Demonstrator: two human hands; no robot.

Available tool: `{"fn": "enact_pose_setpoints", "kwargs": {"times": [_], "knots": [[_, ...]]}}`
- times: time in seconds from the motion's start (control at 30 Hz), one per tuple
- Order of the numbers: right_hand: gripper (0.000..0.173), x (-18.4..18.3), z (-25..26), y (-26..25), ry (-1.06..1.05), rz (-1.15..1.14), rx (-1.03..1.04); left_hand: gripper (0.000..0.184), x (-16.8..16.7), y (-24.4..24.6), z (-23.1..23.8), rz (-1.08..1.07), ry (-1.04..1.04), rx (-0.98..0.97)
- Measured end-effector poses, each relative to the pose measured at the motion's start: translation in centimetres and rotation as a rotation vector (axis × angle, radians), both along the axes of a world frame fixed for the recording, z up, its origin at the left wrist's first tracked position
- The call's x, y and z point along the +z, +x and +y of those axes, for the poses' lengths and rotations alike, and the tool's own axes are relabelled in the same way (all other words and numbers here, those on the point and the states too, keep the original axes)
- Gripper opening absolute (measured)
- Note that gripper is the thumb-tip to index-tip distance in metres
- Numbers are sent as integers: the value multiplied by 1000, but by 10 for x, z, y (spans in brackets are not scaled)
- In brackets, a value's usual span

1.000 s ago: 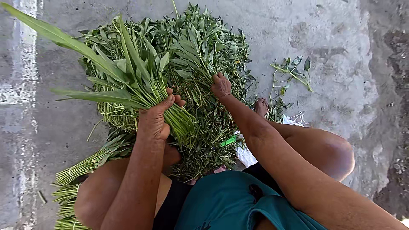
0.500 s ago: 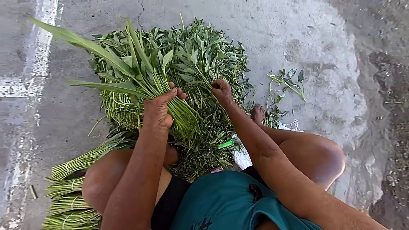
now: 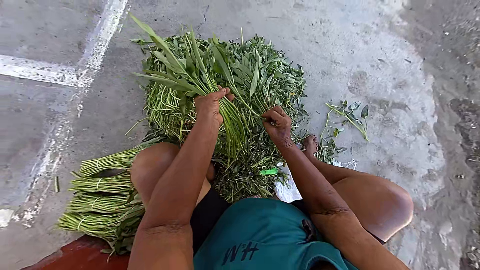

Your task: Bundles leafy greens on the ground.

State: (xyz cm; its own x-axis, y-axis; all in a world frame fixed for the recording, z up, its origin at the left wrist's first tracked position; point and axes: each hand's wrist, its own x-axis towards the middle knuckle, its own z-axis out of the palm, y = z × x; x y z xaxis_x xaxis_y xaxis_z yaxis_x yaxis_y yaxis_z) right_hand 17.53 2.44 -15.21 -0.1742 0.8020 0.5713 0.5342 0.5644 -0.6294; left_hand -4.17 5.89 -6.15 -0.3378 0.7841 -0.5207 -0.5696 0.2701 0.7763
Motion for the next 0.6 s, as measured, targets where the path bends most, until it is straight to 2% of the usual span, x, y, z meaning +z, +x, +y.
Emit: {"fn": "enact_pose_setpoints", "kwargs": {"times": [0.13,0.23,0.4,0.43,0.5,0.6], "knots": [[15,9,-6,-3,34,-62,49,21,-6,0,-1,59,12,-28],[20,8,-11,-2,-19,-74,89,24,-6,0,-3,51,38,-49],[64,33,-21,-17,-300,1,239,24,-5,5,-6,42,72,-35],[65,38,-21,-22,-366,38,276,23,-6,8,-7,44,76,-28],[57,40,-15,-33,-475,145,314,20,-3,13,-10,28,79,-26],[40,32,-5,-41,-422,232,288,21,7,13,-13,-50,49,-54]]}}
